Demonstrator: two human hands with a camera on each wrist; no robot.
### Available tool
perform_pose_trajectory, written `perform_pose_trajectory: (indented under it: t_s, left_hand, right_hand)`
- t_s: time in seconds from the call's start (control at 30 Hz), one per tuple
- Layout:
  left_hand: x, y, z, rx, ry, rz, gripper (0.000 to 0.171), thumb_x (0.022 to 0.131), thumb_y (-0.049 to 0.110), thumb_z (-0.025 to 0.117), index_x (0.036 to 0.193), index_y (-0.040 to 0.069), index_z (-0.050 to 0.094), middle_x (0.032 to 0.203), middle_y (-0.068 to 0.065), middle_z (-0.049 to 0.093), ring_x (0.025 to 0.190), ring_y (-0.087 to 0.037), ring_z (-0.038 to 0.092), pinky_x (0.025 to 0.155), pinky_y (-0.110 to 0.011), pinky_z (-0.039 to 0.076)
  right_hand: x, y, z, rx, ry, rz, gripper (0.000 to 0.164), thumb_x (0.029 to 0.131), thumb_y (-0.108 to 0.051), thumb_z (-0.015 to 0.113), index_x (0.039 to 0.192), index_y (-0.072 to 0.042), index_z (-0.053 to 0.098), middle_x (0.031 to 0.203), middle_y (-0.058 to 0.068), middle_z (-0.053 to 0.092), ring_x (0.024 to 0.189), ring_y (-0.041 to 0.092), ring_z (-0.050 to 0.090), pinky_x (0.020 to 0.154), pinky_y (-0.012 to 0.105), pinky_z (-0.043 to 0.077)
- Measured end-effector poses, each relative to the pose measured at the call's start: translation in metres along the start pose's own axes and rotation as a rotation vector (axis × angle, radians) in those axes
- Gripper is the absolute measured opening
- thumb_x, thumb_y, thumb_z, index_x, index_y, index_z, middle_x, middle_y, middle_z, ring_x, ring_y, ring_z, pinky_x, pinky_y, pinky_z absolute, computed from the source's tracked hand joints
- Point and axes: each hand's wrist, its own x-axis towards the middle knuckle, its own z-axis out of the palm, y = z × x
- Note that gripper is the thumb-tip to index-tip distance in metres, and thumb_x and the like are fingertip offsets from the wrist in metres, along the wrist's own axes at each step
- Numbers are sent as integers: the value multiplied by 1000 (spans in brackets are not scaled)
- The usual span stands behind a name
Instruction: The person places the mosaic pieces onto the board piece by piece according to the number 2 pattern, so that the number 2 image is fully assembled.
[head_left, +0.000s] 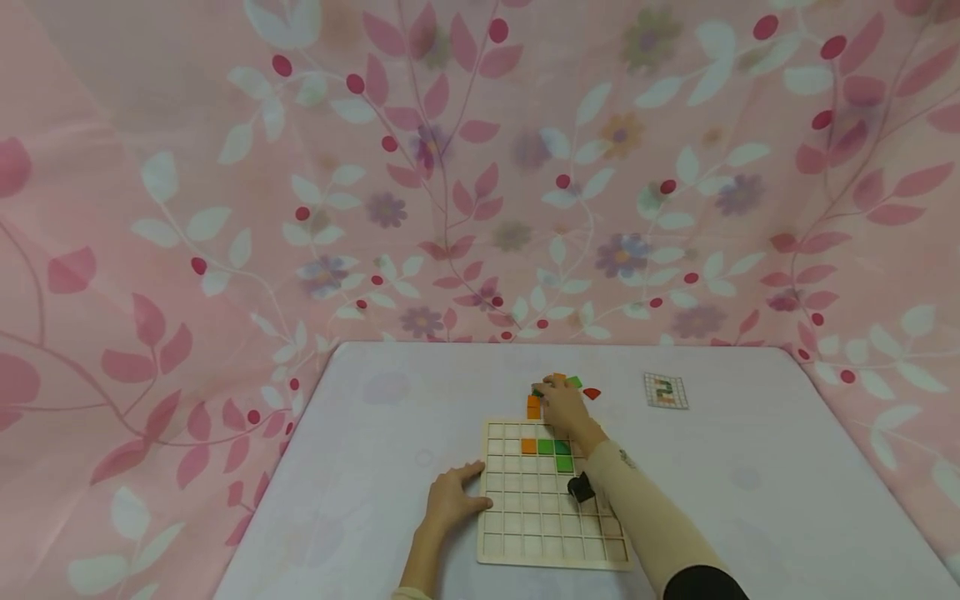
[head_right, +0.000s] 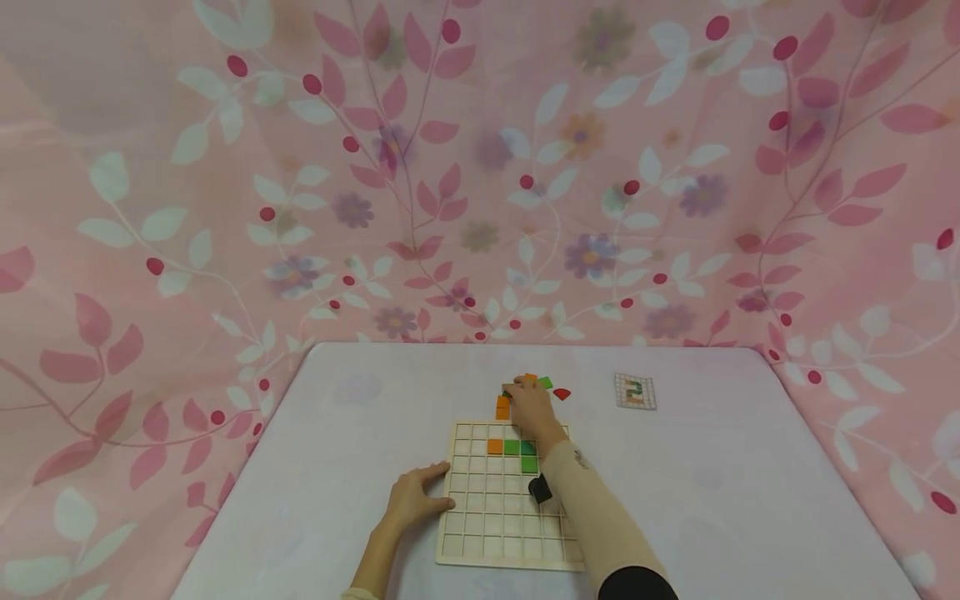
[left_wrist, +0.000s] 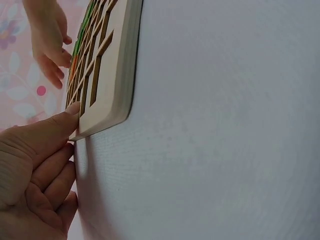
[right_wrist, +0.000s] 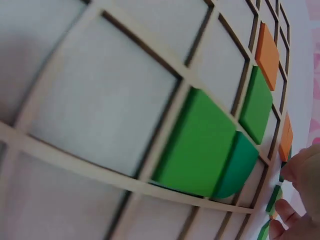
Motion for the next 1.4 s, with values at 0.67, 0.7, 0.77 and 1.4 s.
perform_pose_trajectory:
  t_s: [0.67,0.7,0.77,1.4]
  left_hand:
    - [-1,2,0,9,-4,-14,61,65,21,83,121,5,63,123,-16,61,115,-37,56,95,-54,42]
    - [-1,2,0,6,-6,-20,61,65,21,83,121,5,63,123,-16,61,115,-37,56,95,-54,41]
    - [-1,2,0,5,-4,-22,61,65,21,83,121,5,63,123,-17,61,115,-38,56,95,-54,41]
    - [-1,0,0,-5,5,-19,61,65,21,83,121,5,63,123,-17,61,115,-39,55,95,-56,41]
  right_hand:
    - [-9,28,-16,328,-101,233,26,70,11,50,90,7,66,94,19,62,85,30,56,75,44,51]
    - [-11,30,-17,375,-86,240,27,68,12,50,89,8,66,95,21,61,86,32,56,75,45,51]
    - [-16,34,-18,433,-48,256,25,70,10,52,91,9,66,99,23,60,88,34,55,76,47,50]
    - [-24,24,-9,329,72,355,32,82,-21,69,92,9,65,88,20,57,80,29,53,72,44,48]
